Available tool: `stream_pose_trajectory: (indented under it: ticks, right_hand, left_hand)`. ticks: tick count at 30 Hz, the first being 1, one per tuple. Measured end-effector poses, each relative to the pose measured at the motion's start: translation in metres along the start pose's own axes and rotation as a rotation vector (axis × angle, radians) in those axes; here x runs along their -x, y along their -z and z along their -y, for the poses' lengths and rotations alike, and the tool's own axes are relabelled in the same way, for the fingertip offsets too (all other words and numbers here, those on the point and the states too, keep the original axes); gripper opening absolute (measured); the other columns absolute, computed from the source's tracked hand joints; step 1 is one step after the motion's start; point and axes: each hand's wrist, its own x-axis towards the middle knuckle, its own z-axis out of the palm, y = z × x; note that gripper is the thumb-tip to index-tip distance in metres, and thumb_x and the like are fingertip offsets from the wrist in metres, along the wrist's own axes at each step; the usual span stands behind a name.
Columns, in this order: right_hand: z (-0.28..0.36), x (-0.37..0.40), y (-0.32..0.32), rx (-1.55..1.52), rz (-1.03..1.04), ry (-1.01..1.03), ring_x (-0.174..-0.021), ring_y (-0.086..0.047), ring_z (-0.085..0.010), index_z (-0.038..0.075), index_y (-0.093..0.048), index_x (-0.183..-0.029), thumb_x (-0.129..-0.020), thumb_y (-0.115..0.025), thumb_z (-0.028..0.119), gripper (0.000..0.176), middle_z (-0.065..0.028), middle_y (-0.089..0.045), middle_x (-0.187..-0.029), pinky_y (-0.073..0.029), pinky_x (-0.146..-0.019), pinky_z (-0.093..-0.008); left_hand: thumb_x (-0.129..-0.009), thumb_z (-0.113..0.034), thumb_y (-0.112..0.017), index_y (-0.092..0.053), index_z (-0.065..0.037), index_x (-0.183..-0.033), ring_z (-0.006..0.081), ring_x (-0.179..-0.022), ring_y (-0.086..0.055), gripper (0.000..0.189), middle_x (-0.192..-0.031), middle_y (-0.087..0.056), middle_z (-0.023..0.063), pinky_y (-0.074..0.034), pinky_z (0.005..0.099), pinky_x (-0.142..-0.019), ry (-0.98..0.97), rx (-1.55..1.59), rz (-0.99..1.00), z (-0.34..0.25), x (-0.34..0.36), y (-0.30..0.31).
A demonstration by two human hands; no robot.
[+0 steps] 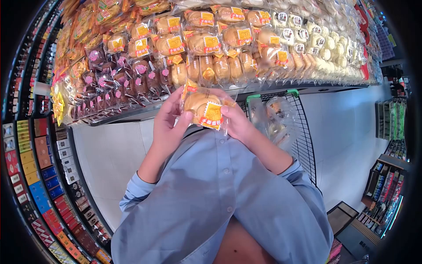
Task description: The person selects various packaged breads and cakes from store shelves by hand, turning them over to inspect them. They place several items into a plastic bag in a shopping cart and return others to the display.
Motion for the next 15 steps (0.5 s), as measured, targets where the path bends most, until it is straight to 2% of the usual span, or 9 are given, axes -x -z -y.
stream_pose_trajectory:
  ticks: [1, 3, 6, 15]
  right_hand:
    - [0.000, 0.000, 0.001, -0.013, -0.008, 0.007, -0.128, -0.053, -0.0258, 0.004, -0.037, -0.142, -0.091, -0.061, 0.022, 0.059, -0.0141, -0.051, -0.138, -0.045, -0.107, -0.0410]
    - [0.002, 0.002, 0.000, -0.004, 0.007, -0.008, -0.128, -0.053, -0.0254, 0.004, -0.037, -0.142, -0.091, -0.062, 0.022, 0.060, -0.0142, -0.051, -0.137, -0.045, -0.107, -0.0405]
    - [0.006, 0.006, -0.001, -0.010, -0.011, -0.003, -0.128, -0.052, -0.0247, 0.003, -0.038, -0.141, -0.091, -0.060, 0.017, 0.056, -0.0133, -0.051, -0.137, -0.045, -0.107, -0.0401]
    - [0.009, 0.016, 0.007, 0.024, -0.049, 0.060, -0.127, -0.053, -0.0226, 0.003, -0.041, -0.139, -0.091, -0.058, 0.012, 0.052, -0.0121, -0.052, -0.136, -0.045, -0.107, -0.0381]
  left_hand:
    - [-0.094, -0.005, -0.062, -0.036, 0.002, -0.147, 0.0172, -0.116, -0.057, 0.060, -0.133, -0.057, 0.0116, -0.046, 0.0331, -0.101, 0.011, -0.007, 0.010, -0.001, 0.000, -0.001]
    - [-0.094, -0.004, -0.061, -0.041, 0.003, -0.143, 0.0159, -0.116, -0.058, 0.054, -0.129, -0.059, 0.0109, -0.046, 0.0327, -0.100, 0.151, 0.186, -0.042, -0.007, -0.002, -0.007]
    - [-0.093, -0.002, -0.060, -0.043, 0.004, -0.140, 0.0162, -0.117, -0.057, 0.050, -0.130, -0.058, 0.0113, -0.045, 0.0321, -0.101, 0.227, 0.176, 0.017, -0.011, -0.009, -0.007]
    - [-0.092, 0.004, -0.057, -0.041, 0.003, -0.140, 0.0167, -0.120, -0.055, 0.051, -0.130, -0.056, 0.0107, -0.046, 0.0310, -0.100, 0.231, 0.124, 0.057, -0.011, -0.016, -0.022]
